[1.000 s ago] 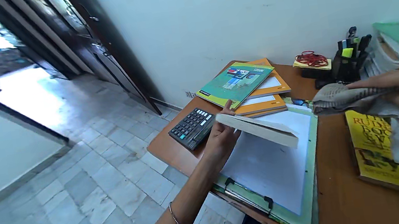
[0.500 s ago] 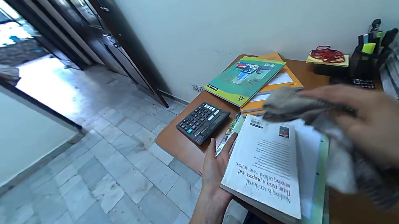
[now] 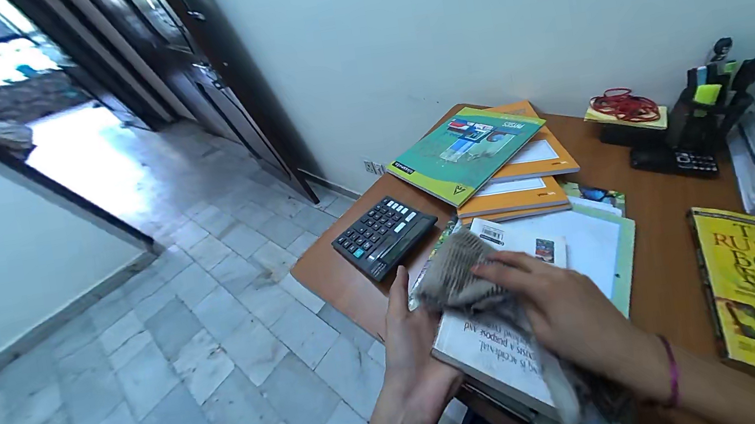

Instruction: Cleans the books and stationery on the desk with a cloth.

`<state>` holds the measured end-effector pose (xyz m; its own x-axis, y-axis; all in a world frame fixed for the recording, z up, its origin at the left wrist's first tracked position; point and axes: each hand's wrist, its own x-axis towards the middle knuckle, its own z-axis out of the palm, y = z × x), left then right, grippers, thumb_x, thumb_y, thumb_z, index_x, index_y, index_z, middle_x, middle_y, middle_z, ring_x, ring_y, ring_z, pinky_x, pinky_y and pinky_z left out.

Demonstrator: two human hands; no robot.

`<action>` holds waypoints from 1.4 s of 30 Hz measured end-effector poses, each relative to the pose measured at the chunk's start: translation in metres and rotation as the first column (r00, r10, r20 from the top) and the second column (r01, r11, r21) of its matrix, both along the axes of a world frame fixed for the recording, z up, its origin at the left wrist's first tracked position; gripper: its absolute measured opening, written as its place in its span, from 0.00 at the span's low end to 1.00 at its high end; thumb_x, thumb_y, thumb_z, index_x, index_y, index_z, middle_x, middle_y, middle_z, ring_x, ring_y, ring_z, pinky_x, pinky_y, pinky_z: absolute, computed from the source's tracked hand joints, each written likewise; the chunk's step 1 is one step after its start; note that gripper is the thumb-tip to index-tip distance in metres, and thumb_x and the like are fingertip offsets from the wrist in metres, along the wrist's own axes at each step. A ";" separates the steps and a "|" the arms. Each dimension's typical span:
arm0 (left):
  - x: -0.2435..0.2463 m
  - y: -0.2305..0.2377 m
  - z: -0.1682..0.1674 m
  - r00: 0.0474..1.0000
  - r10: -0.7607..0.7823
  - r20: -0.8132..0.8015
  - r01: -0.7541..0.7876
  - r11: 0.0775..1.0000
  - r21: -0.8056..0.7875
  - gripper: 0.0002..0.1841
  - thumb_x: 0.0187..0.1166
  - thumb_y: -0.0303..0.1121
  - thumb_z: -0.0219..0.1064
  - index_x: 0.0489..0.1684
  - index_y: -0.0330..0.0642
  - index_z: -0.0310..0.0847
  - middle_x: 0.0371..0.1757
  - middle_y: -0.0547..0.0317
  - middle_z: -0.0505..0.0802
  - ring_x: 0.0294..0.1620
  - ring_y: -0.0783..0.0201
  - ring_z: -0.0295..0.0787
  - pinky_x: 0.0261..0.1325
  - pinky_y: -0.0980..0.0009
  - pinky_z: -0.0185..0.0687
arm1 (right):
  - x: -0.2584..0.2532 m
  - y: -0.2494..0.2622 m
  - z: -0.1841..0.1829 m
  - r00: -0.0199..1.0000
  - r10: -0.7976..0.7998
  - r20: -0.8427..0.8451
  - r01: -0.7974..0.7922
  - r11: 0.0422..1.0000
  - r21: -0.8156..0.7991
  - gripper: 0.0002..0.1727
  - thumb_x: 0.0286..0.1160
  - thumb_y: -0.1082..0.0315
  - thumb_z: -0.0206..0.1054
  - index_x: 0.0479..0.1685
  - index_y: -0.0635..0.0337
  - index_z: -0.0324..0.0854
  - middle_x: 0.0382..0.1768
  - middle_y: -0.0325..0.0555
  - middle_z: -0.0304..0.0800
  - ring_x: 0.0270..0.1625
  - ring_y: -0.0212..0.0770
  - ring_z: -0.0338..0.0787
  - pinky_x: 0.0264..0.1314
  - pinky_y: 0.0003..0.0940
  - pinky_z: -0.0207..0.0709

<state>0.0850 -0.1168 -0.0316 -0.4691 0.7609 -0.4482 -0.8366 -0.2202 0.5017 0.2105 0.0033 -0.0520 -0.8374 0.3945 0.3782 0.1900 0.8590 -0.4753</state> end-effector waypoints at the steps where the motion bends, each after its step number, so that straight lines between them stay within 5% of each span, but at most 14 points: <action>1: -0.002 -0.002 -0.003 0.997 -0.073 -0.025 0.074 0.997 0.021 0.41 0.86 0.67 0.25 0.74 0.45 0.70 0.57 0.49 0.91 0.58 0.55 0.92 0.58 0.55 0.89 | 0.000 0.010 -0.001 0.998 -0.038 0.042 0.039 0.999 -0.036 0.27 0.70 0.80 0.60 0.66 0.47 0.89 0.66 0.50 0.90 0.50 0.57 0.95 0.41 0.59 0.86; 3: -0.005 -0.006 -0.008 0.977 -0.193 -0.087 0.199 0.978 0.064 0.35 0.90 0.59 0.30 0.82 0.45 0.64 0.64 0.49 0.89 0.64 0.56 0.90 0.63 0.58 0.88 | -0.001 0.031 -0.005 0.992 -0.096 0.076 0.102 0.991 -0.081 0.27 0.73 0.81 0.61 0.69 0.50 0.88 0.67 0.52 0.89 0.52 0.61 0.94 0.44 0.64 0.84; 5: -0.005 -0.007 -0.007 0.964 -0.229 -0.135 0.236 0.971 0.042 0.22 0.91 0.39 0.43 0.77 0.42 0.69 0.57 0.51 0.92 0.57 0.60 0.93 0.60 0.62 0.90 | -0.003 0.048 -0.001 0.981 -0.122 0.149 0.143 0.980 -0.139 0.27 0.75 0.82 0.59 0.71 0.49 0.86 0.67 0.53 0.89 0.56 0.62 0.92 0.48 0.68 0.81; 7: -0.004 -0.004 -0.005 0.943 -0.275 -0.188 0.275 0.961 -0.025 0.23 0.85 0.24 0.47 0.79 0.43 0.66 0.51 0.51 0.92 0.50 0.62 0.94 0.56 0.65 0.90 | -0.005 0.057 0.008 0.960 -0.128 0.247 0.170 0.972 -0.159 0.27 0.77 0.82 0.59 0.72 0.48 0.85 0.68 0.52 0.88 0.59 0.63 0.90 0.53 0.68 0.79; 10: 0.000 0.002 -0.003 0.933 -0.300 -0.197 0.273 0.950 -0.154 0.26 0.83 0.17 0.47 0.81 0.43 0.65 0.52 0.51 0.91 0.46 0.62 0.93 0.50 0.67 0.91 | -0.002 0.062 0.011 0.947 -0.155 0.283 0.178 0.983 -0.055 0.27 0.76 0.82 0.61 0.71 0.47 0.86 0.68 0.52 0.88 0.58 0.63 0.91 0.51 0.67 0.80; 17: -0.002 -0.010 -0.009 0.947 -0.276 -0.164 0.279 0.960 -0.005 0.31 0.78 0.15 0.46 0.81 0.49 0.69 0.59 0.49 0.92 0.51 0.59 0.95 0.51 0.62 0.92 | 0.046 0.107 0.020 0.901 -0.369 0.227 0.334 0.925 0.181 0.28 0.70 0.85 0.66 0.71 0.53 0.86 0.63 0.64 0.87 0.50 0.74 0.90 0.43 0.74 0.78; 22: 0.000 -0.010 -0.011 0.916 -0.277 -0.290 0.325 0.936 0.132 0.35 0.72 0.16 0.51 0.83 0.54 0.69 0.65 0.54 0.91 0.56 0.61 0.94 0.56 0.63 0.92 | 0.071 0.096 0.052 0.895 -0.440 -0.071 0.442 0.858 0.262 0.24 0.77 0.83 0.56 0.69 0.60 0.86 0.61 0.71 0.86 0.51 0.77 0.88 0.41 0.76 0.75; 25: 0.004 -0.004 -0.011 0.897 -0.292 -0.331 0.365 0.913 0.182 0.34 0.72 0.17 0.52 0.82 0.55 0.70 0.66 0.57 0.91 0.57 0.63 0.93 0.57 0.64 0.91 | 0.067 0.048 0.072 0.919 -0.325 -0.224 0.377 0.892 0.250 0.24 0.79 0.78 0.53 0.72 0.60 0.83 0.64 0.65 0.86 0.56 0.66 0.90 0.46 0.65 0.81; 27: 0.009 -0.001 -0.008 0.893 -0.297 -0.339 0.367 0.916 0.162 0.33 0.73 0.18 0.52 0.81 0.54 0.71 0.65 0.58 0.91 0.56 0.64 0.93 0.56 0.65 0.91 | 0.060 0.019 0.070 0.942 -0.190 -0.276 0.277 0.904 0.325 0.26 0.74 0.76 0.54 0.71 0.58 0.85 0.63 0.60 0.88 0.51 0.58 0.92 0.38 0.53 0.84; 30: 0.022 0.001 -0.001 0.917 -0.265 -0.299 0.305 0.947 0.096 0.21 0.75 0.19 0.50 0.60 0.49 0.79 0.49 0.57 0.94 0.46 0.65 0.94 0.49 0.66 0.92 | 0.051 0.005 0.046 0.960 -0.073 -0.270 0.186 0.887 0.422 0.26 0.68 0.78 0.59 0.64 0.52 0.90 0.64 0.59 0.89 0.40 0.55 0.93 0.28 0.45 0.82; 35: 0.015 -0.003 -0.009 0.896 -0.321 -0.307 0.382 0.909 0.166 0.33 0.73 0.19 0.53 0.82 0.52 0.71 0.63 0.55 0.92 0.55 0.63 0.94 0.55 0.65 0.92 | 0.059 0.044 0.033 0.964 -0.174 -0.202 0.244 0.882 0.404 0.28 0.66 0.84 0.60 0.66 0.54 0.89 0.66 0.63 0.87 0.43 0.64 0.93 0.30 0.56 0.82; 42: 0.007 0.008 0.000 0.892 -0.206 -0.402 0.327 0.908 0.260 0.26 0.77 0.21 0.48 0.69 0.56 0.80 0.53 0.64 0.95 0.49 0.70 0.94 0.50 0.70 0.92 | 0.063 0.006 0.021 0.967 0.084 -0.241 0.064 0.836 0.546 0.26 0.69 0.77 0.57 0.64 0.46 0.90 0.61 0.59 0.90 0.35 0.50 0.90 0.26 0.40 0.77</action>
